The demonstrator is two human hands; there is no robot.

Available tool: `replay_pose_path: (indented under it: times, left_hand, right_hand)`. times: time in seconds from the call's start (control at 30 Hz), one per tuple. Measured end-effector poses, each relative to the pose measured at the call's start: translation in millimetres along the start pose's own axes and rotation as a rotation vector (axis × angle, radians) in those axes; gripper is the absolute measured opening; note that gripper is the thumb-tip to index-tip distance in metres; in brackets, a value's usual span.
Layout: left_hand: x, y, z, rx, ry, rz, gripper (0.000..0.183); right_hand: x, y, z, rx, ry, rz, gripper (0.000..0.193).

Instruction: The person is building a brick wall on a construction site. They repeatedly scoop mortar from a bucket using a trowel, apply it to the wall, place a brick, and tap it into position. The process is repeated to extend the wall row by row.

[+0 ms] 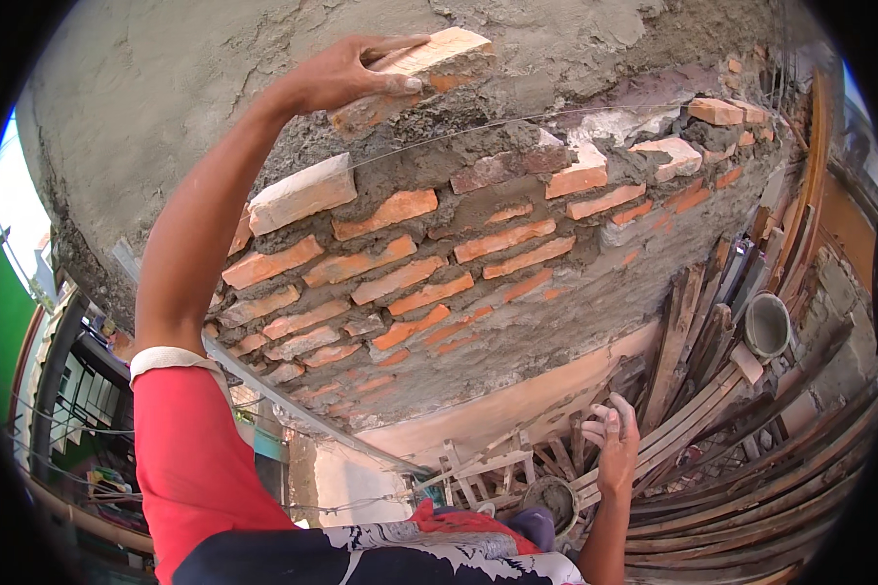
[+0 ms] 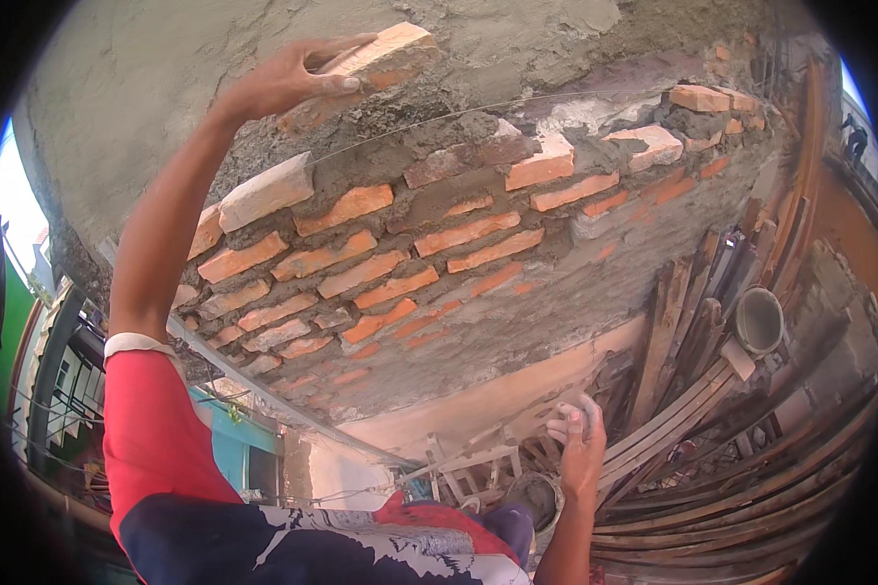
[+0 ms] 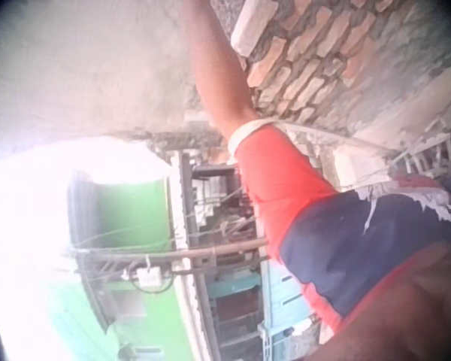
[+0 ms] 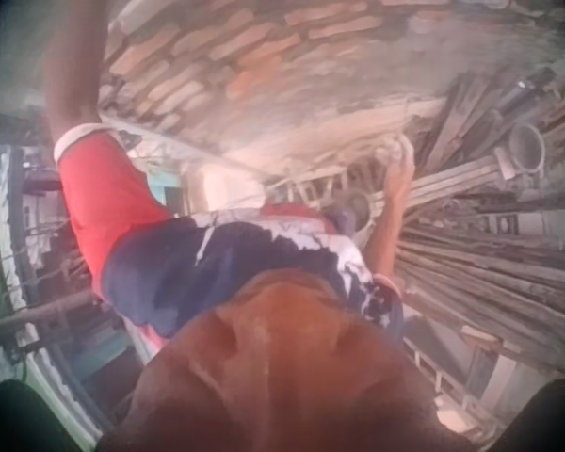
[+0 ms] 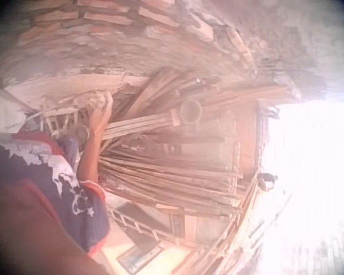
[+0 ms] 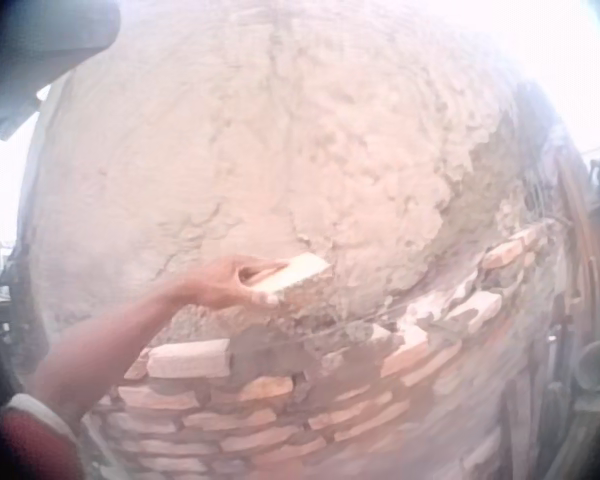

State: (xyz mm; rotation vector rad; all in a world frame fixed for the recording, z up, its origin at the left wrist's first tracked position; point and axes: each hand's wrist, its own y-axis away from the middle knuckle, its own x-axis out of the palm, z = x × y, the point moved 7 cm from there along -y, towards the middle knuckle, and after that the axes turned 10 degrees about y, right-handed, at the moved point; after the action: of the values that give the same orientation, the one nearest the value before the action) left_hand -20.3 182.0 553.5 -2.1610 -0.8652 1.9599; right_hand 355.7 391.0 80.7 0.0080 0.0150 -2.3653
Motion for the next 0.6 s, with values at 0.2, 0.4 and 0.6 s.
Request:
replay_pose_path:
  times: [0.2, 0.4, 0.6]
  left_hand:
    - [52, -17, 47, -0.156, 0.097, 0.216, 0.088]
    - [78, -10, 56, -0.158, 0.136, 0.254, 0.086]
    - [83, -8, 52, -0.150, 0.170, 0.284, 0.087]
  right_hand:
    - [-27, 43, -89, 0.227, 0.086, -0.041, 0.043]
    - [-41, 57, -115, 0.286, 0.134, -0.028, 0.037]
    - [-37, 48, -117, 0.202, 0.220, -0.017, 0.036]
